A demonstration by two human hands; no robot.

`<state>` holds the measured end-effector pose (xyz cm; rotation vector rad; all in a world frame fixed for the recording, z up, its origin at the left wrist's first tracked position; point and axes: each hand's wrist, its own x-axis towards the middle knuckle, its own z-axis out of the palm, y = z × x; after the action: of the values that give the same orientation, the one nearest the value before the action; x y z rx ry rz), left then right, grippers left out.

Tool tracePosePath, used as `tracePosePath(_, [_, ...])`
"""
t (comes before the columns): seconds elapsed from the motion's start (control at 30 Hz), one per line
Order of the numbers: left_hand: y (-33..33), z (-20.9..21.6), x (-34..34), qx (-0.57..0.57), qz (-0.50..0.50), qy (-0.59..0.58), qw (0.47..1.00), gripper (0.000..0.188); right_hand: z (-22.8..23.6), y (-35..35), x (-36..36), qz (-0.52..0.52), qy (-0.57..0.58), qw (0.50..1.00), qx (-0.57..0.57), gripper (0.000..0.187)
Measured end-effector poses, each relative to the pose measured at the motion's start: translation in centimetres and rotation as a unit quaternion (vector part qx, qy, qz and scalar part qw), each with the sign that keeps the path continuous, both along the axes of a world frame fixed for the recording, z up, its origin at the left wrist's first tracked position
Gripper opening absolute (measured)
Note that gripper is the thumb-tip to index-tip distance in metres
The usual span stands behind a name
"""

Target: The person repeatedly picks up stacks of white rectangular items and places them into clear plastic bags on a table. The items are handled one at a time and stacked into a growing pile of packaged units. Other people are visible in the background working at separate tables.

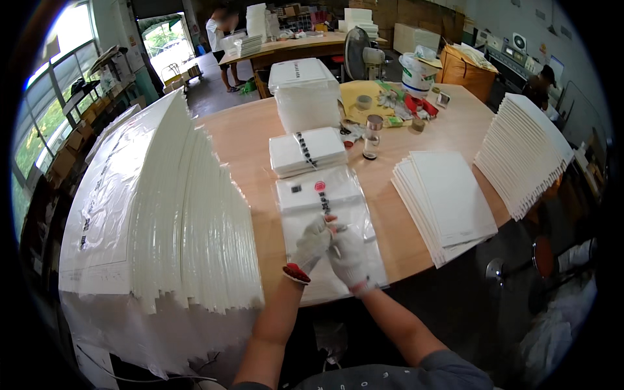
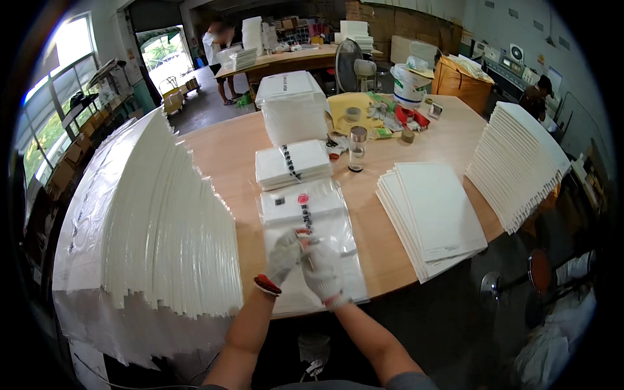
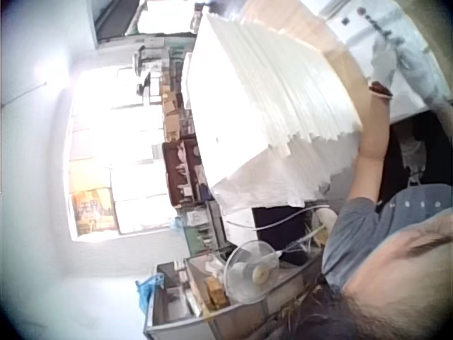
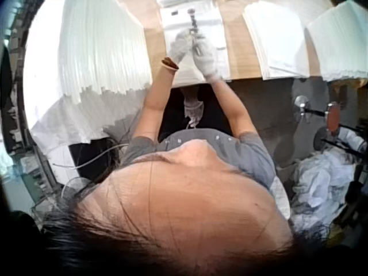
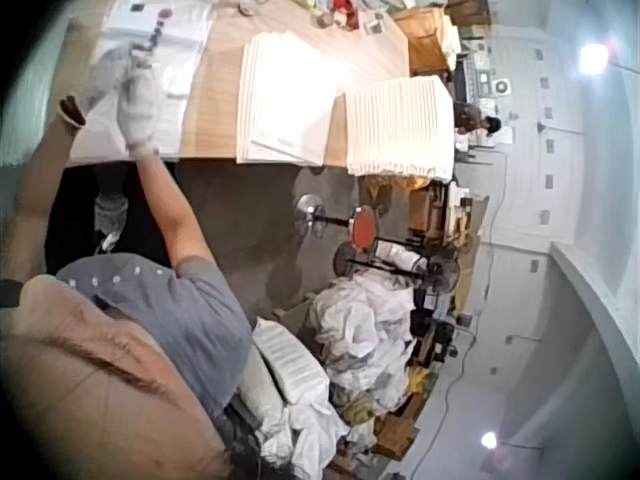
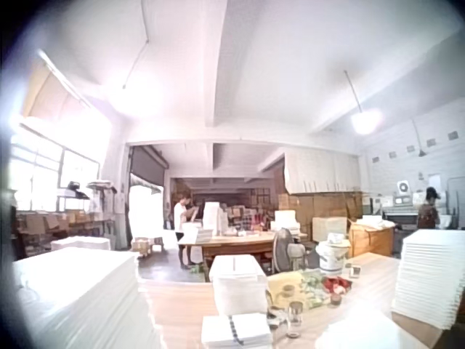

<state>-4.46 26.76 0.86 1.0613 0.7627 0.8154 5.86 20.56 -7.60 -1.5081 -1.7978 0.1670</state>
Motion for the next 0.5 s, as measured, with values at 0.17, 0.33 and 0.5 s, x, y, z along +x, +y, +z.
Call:
tracePosePath(0.17, [-1.2,4.2,-0.8,0.191,-0.041,0.175,0.965,0.038,-6.1,-1.3,-0.4,-0.057,-0.310,0.947,0.070,0.038])
tracePosePath(0.33, [-5.2,2.3,-2.5,0.347,0.005,0.343,0.873,0.049,5.4,-10.0,5.2,0.189,0.205,0.944,-0.178,0.029])
tracePosePath(0.5, [-9.6,5.0,-3.5,0.545,0.146,0.350,0.748,0.045,6.0,-12.0,21.1,-0.192,-0.318,0.928,-0.018,0.059])
